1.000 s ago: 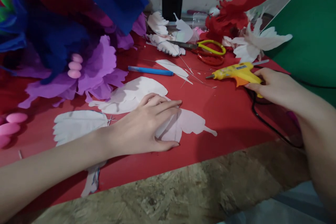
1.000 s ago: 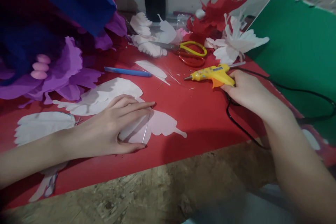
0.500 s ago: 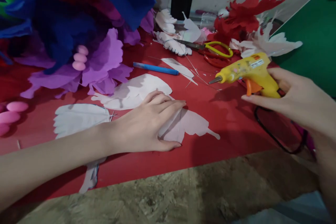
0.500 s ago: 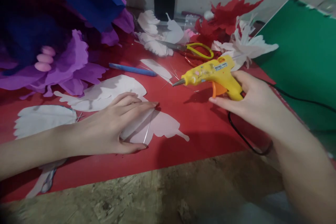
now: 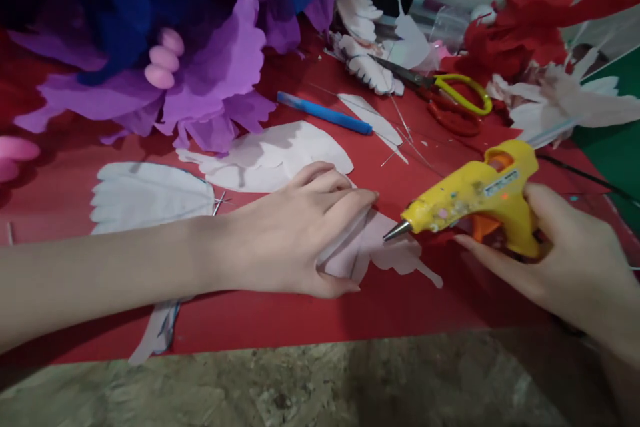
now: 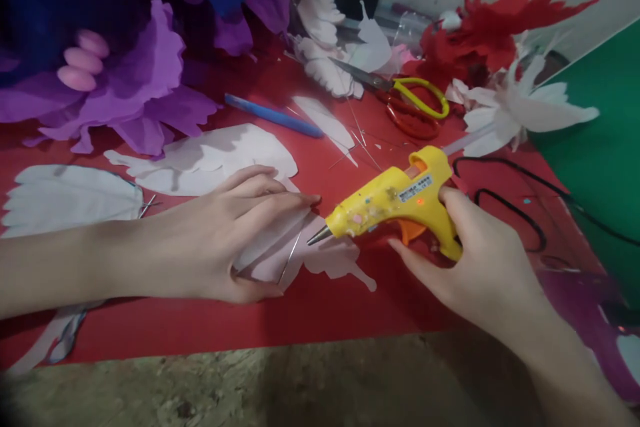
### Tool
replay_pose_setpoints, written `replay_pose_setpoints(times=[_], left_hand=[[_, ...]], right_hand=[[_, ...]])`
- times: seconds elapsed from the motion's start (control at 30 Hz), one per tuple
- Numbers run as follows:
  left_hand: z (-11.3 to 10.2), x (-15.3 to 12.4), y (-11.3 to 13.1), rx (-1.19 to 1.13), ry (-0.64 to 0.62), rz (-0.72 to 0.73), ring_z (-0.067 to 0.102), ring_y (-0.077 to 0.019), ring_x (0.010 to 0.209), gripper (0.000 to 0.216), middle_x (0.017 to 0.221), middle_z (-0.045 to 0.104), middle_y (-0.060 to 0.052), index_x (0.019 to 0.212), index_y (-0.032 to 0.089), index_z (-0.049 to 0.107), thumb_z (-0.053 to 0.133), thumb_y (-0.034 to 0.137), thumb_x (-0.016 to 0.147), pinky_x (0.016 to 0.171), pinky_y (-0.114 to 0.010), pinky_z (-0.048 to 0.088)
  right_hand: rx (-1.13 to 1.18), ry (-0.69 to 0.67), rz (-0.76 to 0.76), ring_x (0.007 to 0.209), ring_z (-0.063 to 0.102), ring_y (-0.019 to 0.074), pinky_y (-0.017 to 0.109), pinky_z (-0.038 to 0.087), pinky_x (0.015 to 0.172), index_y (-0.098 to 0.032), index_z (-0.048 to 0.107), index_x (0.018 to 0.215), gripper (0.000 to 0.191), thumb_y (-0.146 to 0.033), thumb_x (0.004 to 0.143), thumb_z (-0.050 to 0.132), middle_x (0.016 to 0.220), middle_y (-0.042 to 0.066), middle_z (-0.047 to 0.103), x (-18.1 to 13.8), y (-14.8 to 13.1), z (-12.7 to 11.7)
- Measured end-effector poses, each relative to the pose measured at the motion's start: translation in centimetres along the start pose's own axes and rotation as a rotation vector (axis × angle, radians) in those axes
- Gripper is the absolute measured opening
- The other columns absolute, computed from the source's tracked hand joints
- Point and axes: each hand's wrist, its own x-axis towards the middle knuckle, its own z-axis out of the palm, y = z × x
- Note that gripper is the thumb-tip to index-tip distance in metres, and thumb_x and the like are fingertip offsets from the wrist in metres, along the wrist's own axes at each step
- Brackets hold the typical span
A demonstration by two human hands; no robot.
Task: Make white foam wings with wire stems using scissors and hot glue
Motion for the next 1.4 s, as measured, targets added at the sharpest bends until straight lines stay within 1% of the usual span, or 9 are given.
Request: replay_pose_setpoints(times=[0.07, 0.13, 0.33, 0.53, 0.63, 0.93, 1.1, 1.23, 1.4], left_hand=[[0.0, 0.0, 0.0, 0.0, 0.018, 0.0, 0.05, -0.027, 0.103, 0.064, 0.103, 0.062, -0.015, 0.117, 0.003, 0.047, 0.065, 0.041, 0.07, 0.098, -0.042, 0.035], [0.1, -0.1, 0.0, -0.009, 0.026, 0.006, 0.051, -0.0277, 0.102, 0.069, 0.102, 0.062, -0.016, 0.117, 0.001, 0.047, 0.069, 0.042, 0.066, 0.099, -0.043, 0.034], [0.2, -0.1, 0.0, -0.005, 0.04, 0.021, 0.051, -0.0291, 0.1, 0.068, 0.101, 0.062, -0.016, 0.113, 0.002, 0.049, 0.071, 0.044, 0.065, 0.096, -0.044, 0.036], [0.5, -0.1, -0.1, 0.024, 0.014, 0.017, 0.049, -0.03, 0.102, 0.071, 0.102, 0.06, -0.017, 0.114, 0.002, 0.048, 0.071, 0.048, 0.065, 0.095, -0.044, 0.037], [0.5, -0.1, -0.1, 0.03, 0.005, -0.004, 0.049, -0.0302, 0.102, 0.074, 0.103, 0.059, -0.017, 0.116, 0.003, 0.047, 0.071, 0.05, 0.064, 0.096, -0.045, 0.037], [0.2, -0.1, 0.1, 0.035, -0.007, -0.013, 0.048, -0.0304, 0.103, 0.07, 0.1, 0.058, -0.015, 0.114, 0.003, 0.048, 0.069, 0.049, 0.065, 0.094, -0.045, 0.039], [0.2, -0.1, 0.0, 0.03, -0.013, -0.003, 0.05, -0.0289, 0.102, 0.058, 0.102, 0.06, -0.012, 0.111, 0.009, 0.048, 0.065, 0.046, 0.07, 0.095, -0.045, 0.037], [0.2, 0.0, 0.1, 0.014, -0.001, 0.01, 0.051, -0.0294, 0.098, 0.057, 0.099, 0.061, -0.013, 0.108, 0.004, 0.05, 0.064, 0.043, 0.069, 0.095, -0.046, 0.037], [0.2, -0.1, 0.1, 0.019, -0.002, 0.015, 0.05, -0.0301, 0.099, 0.059, 0.102, 0.059, -0.015, 0.109, 0.006, 0.05, 0.068, 0.044, 0.068, 0.094, -0.046, 0.038]], right_hand=[[-0.071, 0.049, -0.118, 0.032, 0.037, 0.0088, 0.02, 0.028, 0.031, -0.022, 0.034, 0.072, 0.045, -0.066, 0.082, 0.032, 0.045, -0.006, 0.04, -0.1, -0.2, 0.1], [-0.098, 0.067, -0.174, 0.033, 0.038, 0.0083, 0.019, 0.029, 0.032, -0.022, 0.033, 0.072, 0.041, -0.06, 0.086, 0.031, 0.047, -0.006, 0.038, -0.1, -0.7, 0.2], [-0.154, 0.055, -0.228, 0.034, 0.031, 0.008, 0.02, 0.026, 0.033, -0.022, 0.028, 0.071, 0.037, -0.053, 0.09, 0.026, 0.05, -0.007, 0.029, -0.2, -1.7, 0.3], [-0.152, 0.049, -0.258, 0.038, 0.031, 0.0085, 0.021, 0.026, 0.036, -0.022, 0.028, 0.072, 0.033, -0.049, 0.09, 0.028, 0.053, -0.006, 0.029, -0.5, -1.6, 0.5], [-0.154, 0.049, -0.265, 0.039, 0.03, 0.0087, 0.021, 0.025, 0.037, -0.022, 0.025, 0.071, 0.032, -0.047, 0.091, 0.028, 0.054, -0.006, 0.027, -0.5, -1.6, 0.5], [-0.145, 0.041, -0.245, 0.041, 0.029, 0.0101, 0.022, 0.023, 0.037, -0.022, 0.025, 0.072, 0.025, -0.04, 0.088, 0.033, 0.055, -0.005, 0.027, -0.7, -1.6, 0.7], [-0.129, 0.048, -0.228, 0.04, 0.028, 0.0108, 0.022, 0.021, 0.037, -0.023, 0.028, 0.071, 0.022, -0.037, 0.085, 0.036, 0.053, -0.005, 0.027, -0.4, -1.6, 0.6], [-0.139, 0.044, -0.175, 0.04, 0.03, 0.0114, 0.022, 0.023, 0.037, -0.023, 0.031, 0.07, 0.02, -0.038, 0.081, 0.038, 0.051, -0.004, 0.03, -0.3, -1.6, 0.5], [-0.138, 0.071, -0.172, 0.04, 0.029, 0.0113, 0.022, 0.021, 0.038, -0.023, 0.027, 0.067, 0.025, -0.037, 0.08, 0.042, 0.049, -0.004, 0.029, -0.5, -1.2, 0.5]])
